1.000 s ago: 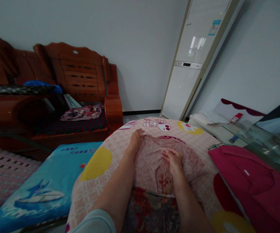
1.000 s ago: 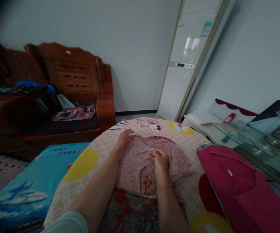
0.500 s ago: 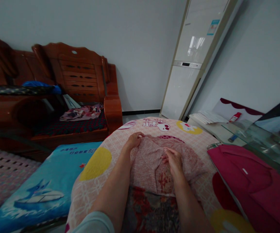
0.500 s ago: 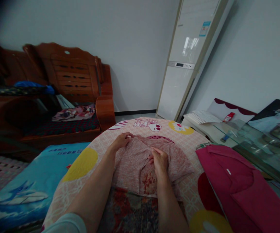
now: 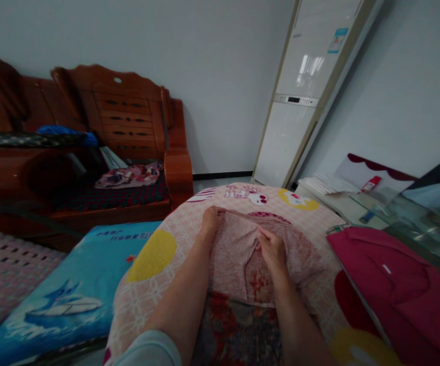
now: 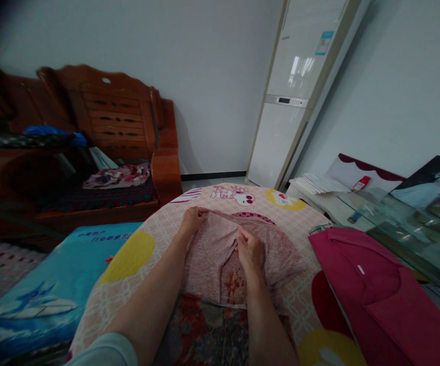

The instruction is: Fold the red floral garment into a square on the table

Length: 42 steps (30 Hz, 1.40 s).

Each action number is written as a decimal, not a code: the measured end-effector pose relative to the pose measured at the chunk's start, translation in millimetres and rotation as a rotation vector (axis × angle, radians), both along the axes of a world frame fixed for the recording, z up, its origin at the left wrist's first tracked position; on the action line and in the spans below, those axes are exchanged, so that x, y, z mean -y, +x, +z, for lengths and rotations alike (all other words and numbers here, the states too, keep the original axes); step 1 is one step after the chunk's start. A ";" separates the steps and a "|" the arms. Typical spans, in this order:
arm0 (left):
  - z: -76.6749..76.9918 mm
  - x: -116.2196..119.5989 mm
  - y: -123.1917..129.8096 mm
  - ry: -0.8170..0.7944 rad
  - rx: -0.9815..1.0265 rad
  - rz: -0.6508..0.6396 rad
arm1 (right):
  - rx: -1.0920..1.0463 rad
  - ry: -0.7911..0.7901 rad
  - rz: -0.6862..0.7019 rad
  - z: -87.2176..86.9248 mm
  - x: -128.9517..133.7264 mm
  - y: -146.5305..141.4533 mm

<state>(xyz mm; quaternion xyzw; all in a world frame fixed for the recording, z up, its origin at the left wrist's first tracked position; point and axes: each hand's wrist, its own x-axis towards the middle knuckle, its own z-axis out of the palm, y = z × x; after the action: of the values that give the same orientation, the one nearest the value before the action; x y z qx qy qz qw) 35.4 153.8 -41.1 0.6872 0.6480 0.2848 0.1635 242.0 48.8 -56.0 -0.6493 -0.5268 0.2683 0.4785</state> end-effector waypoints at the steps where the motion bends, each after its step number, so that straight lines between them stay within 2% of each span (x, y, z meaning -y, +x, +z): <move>1: -1.8 0.5 -0.1 0.008 -0.032 0.004 | 0.085 0.007 0.010 1.6 -0.1 -0.1; 6: -9.8 1.6 3.2 0.031 -0.149 0.016 | 0.593 -0.009 0.015 0.4 -2.4 -5.6; 10: -10.6 1.5 4.9 0.029 -0.187 0.006 | 0.783 -0.037 0.023 -6.1 -3.7 -8.8; 14: -9.9 2.2 4.2 0.037 -0.186 0.003 | 0.831 -0.039 -0.006 -5.9 -1.8 -8.6; 18: -7.3 3.5 5.0 0.031 -0.187 0.013 | 0.838 0.002 -0.033 5.0 3.9 -11.0; 20: -5.3 4.2 6.1 0.023 -0.186 0.015 | 0.860 0.082 0.008 9.8 6.9 -13.4; 23: -4.1 4.8 7.2 0.010 -0.184 0.003 | 0.887 0.141 0.161 9.2 9.4 -16.4; 26: -6.5 4.7 5.9 0.012 -0.175 0.012 | 0.901 0.051 0.248 0.6 9.3 -17.1; 29: -7.0 3.8 3.0 0.025 -0.185 0.026 | 0.903 -0.046 0.240 -7.5 8.2 -16.1; 32: 1.9 2.5 6.0 0.078 -0.178 0.026 | 0.911 -0.071 0.243 -10.8 7.9 -15.6; 34: 10.5 3.1 15.1 0.085 -0.123 -0.065 | 0.913 -0.077 0.247 -11.0 8.2 -15.6; 37: 14.6 9.1 36.4 0.022 -0.047 -0.340 | 0.912 -0.083 0.252 -10.4 8.7 -15.1; 39: 7.3 15.8 49.3 0.030 -0.102 -0.446 | 0.909 -0.079 0.255 -10.4 8.6 -14.4; 42: -10.8 24.4 58.1 0.095 -0.306 -0.441 | 0.898 -0.067 0.250 -13.3 7.3 -13.9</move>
<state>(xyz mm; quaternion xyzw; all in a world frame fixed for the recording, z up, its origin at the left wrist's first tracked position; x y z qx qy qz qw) 93.5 129.4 -51.8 0.8535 0.4860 0.1652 0.0894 228.1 41.5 -69.2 -0.6479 -0.7469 0.0331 0.1458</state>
